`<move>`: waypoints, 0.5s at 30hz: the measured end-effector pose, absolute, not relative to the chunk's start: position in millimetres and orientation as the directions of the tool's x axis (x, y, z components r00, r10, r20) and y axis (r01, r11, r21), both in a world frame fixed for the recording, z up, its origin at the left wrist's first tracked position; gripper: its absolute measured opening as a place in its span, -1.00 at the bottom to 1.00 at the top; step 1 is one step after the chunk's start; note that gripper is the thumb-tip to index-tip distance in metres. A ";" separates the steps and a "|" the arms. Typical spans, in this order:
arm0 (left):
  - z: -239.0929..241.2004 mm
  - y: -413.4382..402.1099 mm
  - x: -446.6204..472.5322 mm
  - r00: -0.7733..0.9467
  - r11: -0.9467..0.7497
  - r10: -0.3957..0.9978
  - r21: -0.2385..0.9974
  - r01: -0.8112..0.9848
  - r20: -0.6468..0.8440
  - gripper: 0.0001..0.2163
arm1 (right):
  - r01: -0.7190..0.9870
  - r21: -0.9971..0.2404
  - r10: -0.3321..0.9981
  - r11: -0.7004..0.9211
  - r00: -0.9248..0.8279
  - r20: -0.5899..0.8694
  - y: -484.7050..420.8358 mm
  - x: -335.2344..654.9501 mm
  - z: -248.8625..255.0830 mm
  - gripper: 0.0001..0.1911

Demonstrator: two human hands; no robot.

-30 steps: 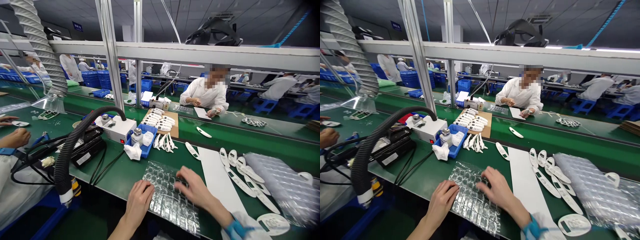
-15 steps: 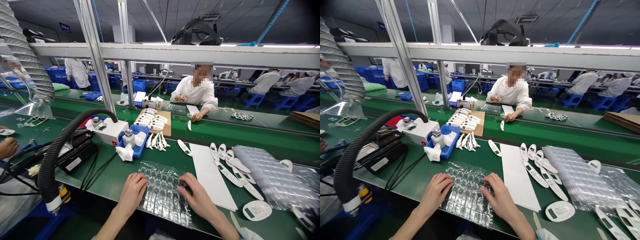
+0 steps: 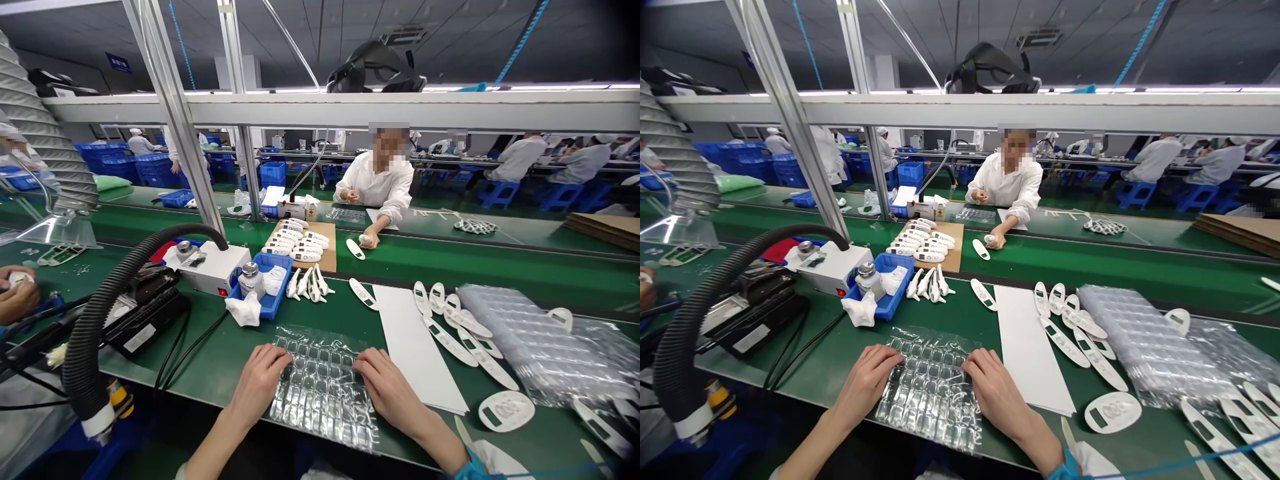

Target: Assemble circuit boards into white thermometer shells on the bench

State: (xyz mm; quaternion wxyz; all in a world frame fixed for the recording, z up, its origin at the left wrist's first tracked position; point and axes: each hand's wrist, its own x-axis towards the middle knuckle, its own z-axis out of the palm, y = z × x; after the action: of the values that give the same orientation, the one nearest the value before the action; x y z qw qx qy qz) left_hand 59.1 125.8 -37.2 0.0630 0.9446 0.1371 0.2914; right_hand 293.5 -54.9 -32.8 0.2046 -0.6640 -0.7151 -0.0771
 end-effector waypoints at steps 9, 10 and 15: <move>-36.6 133.5 49.7 0.834 -0.969 0.249 0.133 0.210 0.493 -0.56 | 0.974 -0.141 0.937 0.180 -0.126 0.325 -70.2 291.6 -39.0 -0.55; -35.5 133.8 46.3 0.844 -0.971 0.238 0.121 0.204 0.481 -0.53 | 0.974 -0.139 0.942 0.179 -0.129 0.310 -71.7 291.9 -37.2 -0.54; -26.3 121.1 48.7 0.907 -0.968 0.225 -0.027 0.250 0.356 -0.66 | 0.986 -0.112 0.980 0.120 -0.099 0.174 -69.8 285.3 -25.4 -0.41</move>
State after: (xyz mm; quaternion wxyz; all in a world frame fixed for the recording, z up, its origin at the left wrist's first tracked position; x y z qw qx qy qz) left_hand 48.7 121.1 -26.3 -0.0358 0.9758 0.1217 0.1779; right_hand 285.3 -69.8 -25.4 0.1028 -0.6633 -0.7411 -0.0162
